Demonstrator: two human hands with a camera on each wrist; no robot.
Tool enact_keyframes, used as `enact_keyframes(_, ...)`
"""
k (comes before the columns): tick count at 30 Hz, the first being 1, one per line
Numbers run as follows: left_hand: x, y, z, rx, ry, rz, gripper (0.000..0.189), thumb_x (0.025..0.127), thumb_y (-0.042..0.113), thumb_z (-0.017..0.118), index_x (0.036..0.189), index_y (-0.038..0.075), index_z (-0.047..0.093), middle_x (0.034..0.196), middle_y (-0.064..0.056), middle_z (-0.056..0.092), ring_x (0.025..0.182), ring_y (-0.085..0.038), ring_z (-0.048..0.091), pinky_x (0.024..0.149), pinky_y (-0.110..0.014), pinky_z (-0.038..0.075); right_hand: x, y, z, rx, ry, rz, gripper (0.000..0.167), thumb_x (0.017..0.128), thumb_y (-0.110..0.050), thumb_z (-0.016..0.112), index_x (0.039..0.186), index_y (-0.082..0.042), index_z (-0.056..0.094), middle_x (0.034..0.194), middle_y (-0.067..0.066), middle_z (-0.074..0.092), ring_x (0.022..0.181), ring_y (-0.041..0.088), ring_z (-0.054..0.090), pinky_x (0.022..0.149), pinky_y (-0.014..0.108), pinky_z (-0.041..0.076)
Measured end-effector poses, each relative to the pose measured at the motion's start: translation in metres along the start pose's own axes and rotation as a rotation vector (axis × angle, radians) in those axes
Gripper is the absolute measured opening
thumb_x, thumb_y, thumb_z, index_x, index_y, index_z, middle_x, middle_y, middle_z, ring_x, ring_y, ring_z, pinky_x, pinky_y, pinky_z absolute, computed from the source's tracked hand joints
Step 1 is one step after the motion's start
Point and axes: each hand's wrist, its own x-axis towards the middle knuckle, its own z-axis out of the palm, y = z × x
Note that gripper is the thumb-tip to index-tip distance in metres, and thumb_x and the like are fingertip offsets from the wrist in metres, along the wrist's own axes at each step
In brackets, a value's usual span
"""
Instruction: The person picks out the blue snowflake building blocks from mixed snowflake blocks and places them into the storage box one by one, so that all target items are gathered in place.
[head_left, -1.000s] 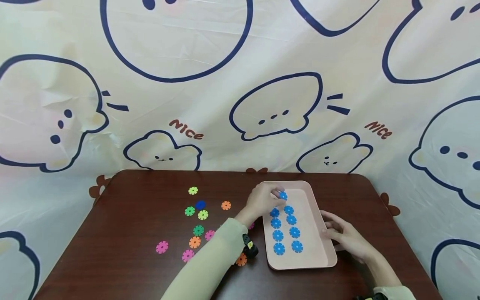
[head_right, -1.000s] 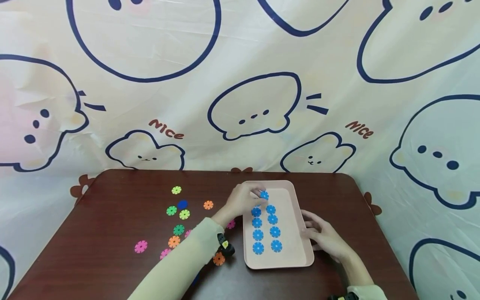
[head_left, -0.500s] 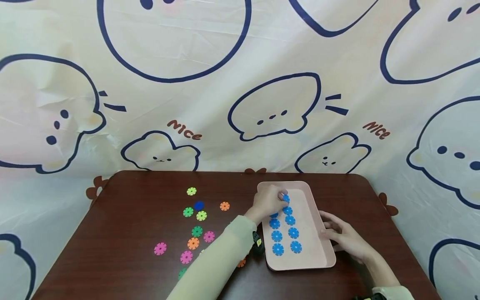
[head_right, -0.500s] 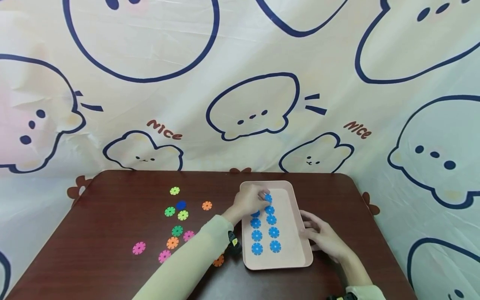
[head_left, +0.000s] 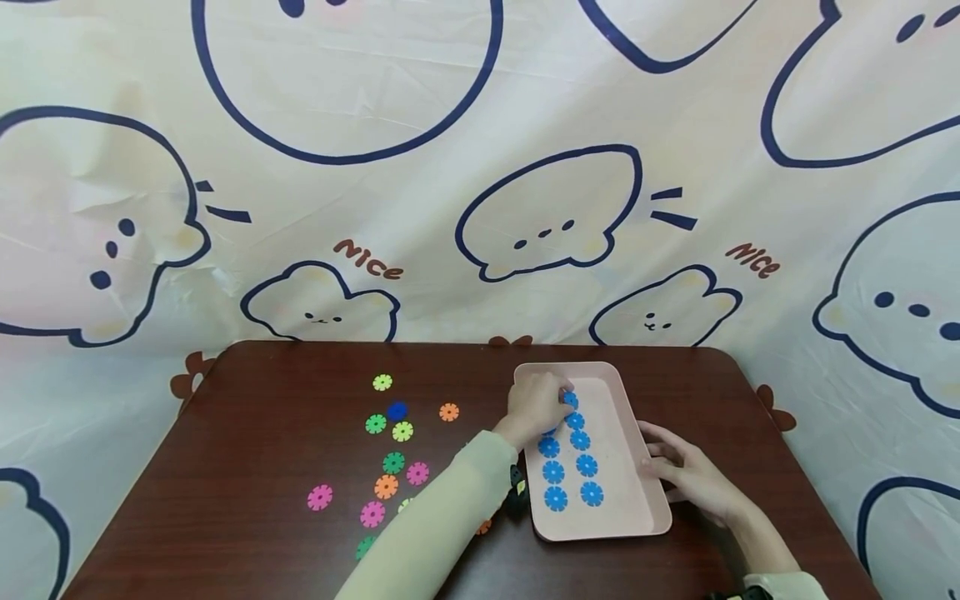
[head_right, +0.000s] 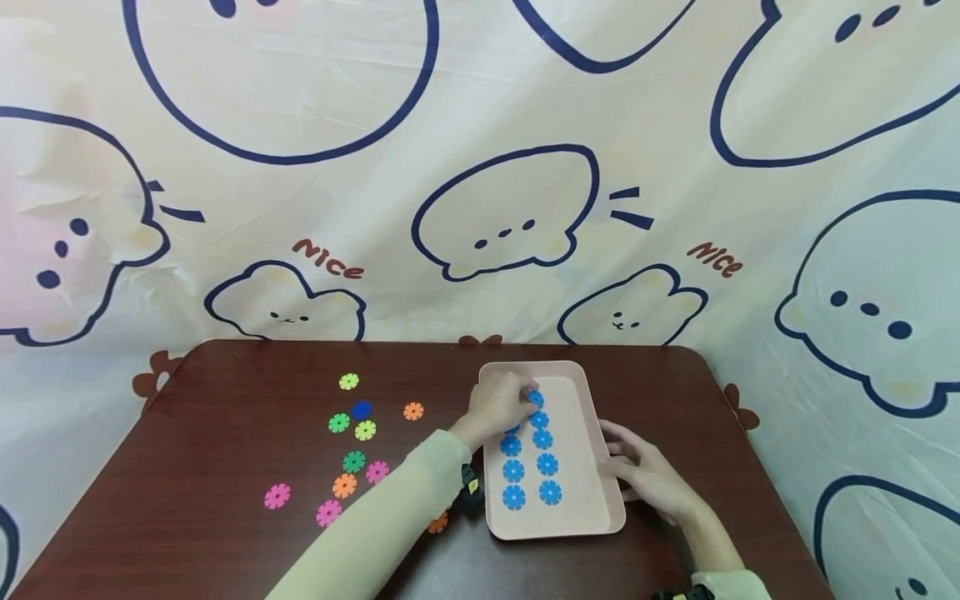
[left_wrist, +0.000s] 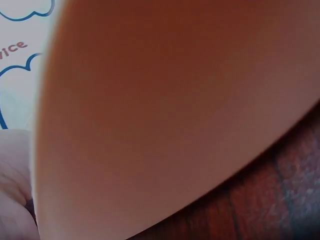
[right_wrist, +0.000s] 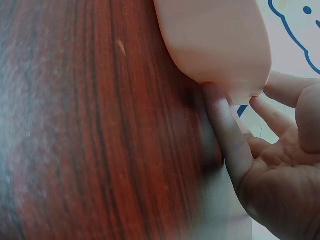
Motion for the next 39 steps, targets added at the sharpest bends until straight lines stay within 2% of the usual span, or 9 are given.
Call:
enact_keyframes(3, 0.0, -0.001, 0.0, -0.001, 0.011, -0.002, 0.039, 0.092, 0.031, 0.081, 0.13, 0.02, 0.075, 0.111, 0.005, 0.073, 0.085, -0.007, 0.064, 0.069, -0.023, 0.054, 0.002, 0.0, 0.001, -0.002, -0.002, 0.002, 0.075, 0.101, -0.024, 0.069, 0.163, -0.012, 0.029, 0.14, 0.03, 0.053, 0.105, 0.035, 0.069, 0.076, 0.053, 0.061)
enact_keyframes(8, 0.0, -0.002, -0.003, -0.057, 0.044, 0.002, 0.041, 0.093, 0.031, 0.081, 0.132, 0.021, 0.073, 0.12, 0.004, 0.073, 0.098, -0.009, 0.066, 0.068, -0.022, 0.055, 0.003, -0.001, 0.001, -0.006, -0.001, 0.005, 0.075, 0.101, -0.025, 0.069, 0.163, -0.012, 0.029, 0.14, 0.029, 0.053, 0.105, 0.035, 0.069, 0.075, 0.053, 0.061)
enact_keyframes(13, 0.0, -0.002, -0.008, -0.142, 0.088, 0.003, 0.043, 0.092, 0.035, 0.082, 0.132, 0.022, 0.073, 0.121, 0.002, 0.073, 0.096, -0.01, 0.066, 0.06, -0.02, 0.052, 0.005, -0.001, -0.001, -0.007, -0.005, 0.003, 0.075, 0.101, -0.024, 0.069, 0.163, -0.011, 0.028, 0.14, 0.029, 0.054, 0.106, 0.035, 0.069, 0.075, 0.053, 0.061)
enact_keyframes(15, -0.002, -0.001, -0.011, -0.155, 0.103, 0.007, 0.044, 0.092, 0.037, 0.081, 0.132, 0.023, 0.073, 0.121, 0.002, 0.073, 0.097, -0.01, 0.067, 0.062, -0.021, 0.053, 0.005, -0.001, -0.002, -0.006, -0.006, 0.005, 0.075, 0.101, -0.024, 0.069, 0.163, -0.011, 0.028, 0.139, 0.029, 0.054, 0.106, 0.035, 0.069, 0.076, 0.053, 0.061)
enact_keyframes(18, -0.004, 0.0, -0.02, -0.144, 0.112, 0.017, 0.046, 0.091, 0.042, 0.081, 0.132, 0.024, 0.073, 0.122, 0.003, 0.073, 0.103, -0.011, 0.067, 0.071, -0.026, 0.055, 0.005, -0.002, -0.002, -0.003, -0.003, 0.008, 0.075, 0.101, -0.023, 0.069, 0.163, -0.012, 0.029, 0.139, 0.029, 0.055, 0.107, 0.035, 0.069, 0.076, 0.053, 0.061)
enact_keyframes(22, -0.011, 0.001, -0.037, -0.133, 0.102, 0.033, 0.049, 0.091, 0.046, 0.079, 0.134, 0.023, 0.071, 0.125, 0.002, 0.071, 0.106, -0.015, 0.068, 0.081, -0.035, 0.056, 0.005, -0.003, -0.003, 0.004, 0.009, 0.013, 0.074, 0.101, -0.022, 0.069, 0.163, -0.012, 0.029, 0.139, 0.029, 0.055, 0.109, 0.035, 0.069, 0.076, 0.053, 0.06)
enact_keyframes(26, -0.024, -0.004, -0.056, -0.143, 0.108, 0.043, 0.053, 0.091, 0.049, 0.078, 0.135, 0.021, 0.069, 0.126, 0.001, 0.071, 0.108, -0.018, 0.068, 0.084, -0.039, 0.057, 0.006, -0.004, -0.003, 0.008, 0.003, 0.011, 0.073, 0.102, -0.02, 0.068, 0.163, -0.012, 0.03, 0.139, 0.029, 0.055, 0.106, 0.036, 0.069, 0.076, 0.053, 0.061)
enact_keyframes(36, -0.065, -0.037, -0.115, -0.018, 0.204, 0.086, 0.055, 0.09, 0.054, 0.077, 0.134, 0.021, 0.07, 0.127, 0.001, 0.071, 0.112, -0.018, 0.068, 0.086, -0.041, 0.057, 0.004, -0.003, -0.006, -0.002, 0.007, 0.017, 0.073, 0.102, -0.023, 0.068, 0.163, -0.013, 0.029, 0.139, 0.029, 0.053, 0.107, 0.034, 0.069, 0.077, 0.052, 0.061)
enact_keyframes(39, -0.078, -0.051, -0.133, 0.01, 0.247, 0.078, 0.056, 0.09, 0.057, 0.076, 0.132, 0.021, 0.071, 0.121, 0.001, 0.072, 0.106, -0.019, 0.069, 0.078, -0.038, 0.057, 0.002, -0.003, -0.008, -0.001, 0.001, 0.006, 0.074, 0.102, -0.023, 0.068, 0.163, -0.012, 0.028, 0.139, 0.03, 0.053, 0.106, 0.035, 0.069, 0.077, 0.052, 0.06)
